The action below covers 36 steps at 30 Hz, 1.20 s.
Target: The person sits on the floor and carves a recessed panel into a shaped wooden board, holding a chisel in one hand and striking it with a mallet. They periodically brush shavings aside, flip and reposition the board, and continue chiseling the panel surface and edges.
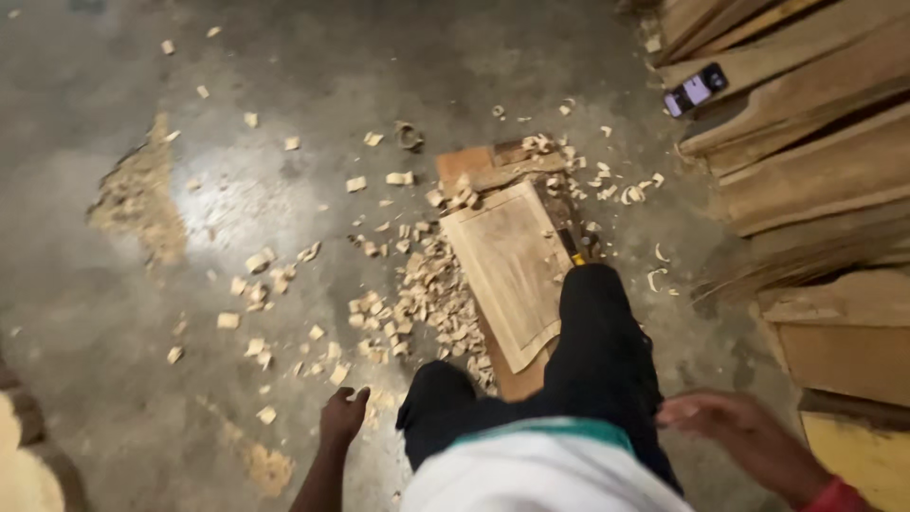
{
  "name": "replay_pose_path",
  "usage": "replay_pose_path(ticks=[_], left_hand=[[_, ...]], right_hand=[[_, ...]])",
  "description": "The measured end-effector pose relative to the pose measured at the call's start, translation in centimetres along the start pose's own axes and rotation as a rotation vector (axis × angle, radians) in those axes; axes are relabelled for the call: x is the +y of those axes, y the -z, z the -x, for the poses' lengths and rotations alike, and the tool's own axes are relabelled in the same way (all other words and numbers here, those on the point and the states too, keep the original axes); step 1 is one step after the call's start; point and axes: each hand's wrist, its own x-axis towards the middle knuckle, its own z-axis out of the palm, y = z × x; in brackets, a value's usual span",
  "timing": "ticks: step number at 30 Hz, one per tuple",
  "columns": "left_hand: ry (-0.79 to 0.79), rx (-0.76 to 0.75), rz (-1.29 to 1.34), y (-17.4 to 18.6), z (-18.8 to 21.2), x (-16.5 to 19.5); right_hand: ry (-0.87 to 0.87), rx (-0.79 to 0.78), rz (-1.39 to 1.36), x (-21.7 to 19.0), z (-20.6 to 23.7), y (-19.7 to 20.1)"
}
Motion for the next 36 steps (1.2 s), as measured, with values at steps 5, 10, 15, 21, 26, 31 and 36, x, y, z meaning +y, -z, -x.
replay_pose_path(ticks=[5, 10, 15, 21, 26, 31, 36], left_hand=[[-0.24, 0.051, -0.274, -6.5, -4.5, 6.8], [-0.898, 0.066, -0.319, -23.2, -5.9, 19.8], [-1.474, 0.022, -0.405, -38.4, -8.4, 30.6], [-1.132, 0.363, -0.46, -32.7, -21.1, 36.0], [-0.937, 0.76, -0.409, -33.3, -22.6, 35.9], [-0.866, 0.431, -0.452, -36.9, -24.1, 35.3], [-0.455, 0.516, -0.414, -35.8, -28.1, 33.1]], right_hand=[[0.018, 0.527, 0.131, 5.2, -6.3, 8.2], [0.118, 0.438, 0.435, 12.5, -22.6, 9.5], [0.409, 0.341, 0.631, 14.1, -37.7, 5.8], [0.571, 0.409, 0.649, 17.1, -43.2, 3.9], [0.533, 0.448, 0.383, 21.7, -46.4, 4.5], [0.114, 0.233, -0.354, 26.3, -47.3, 5.2], [0.111, 0.121, -0.421, 28.4, -42.3, 4.1]])
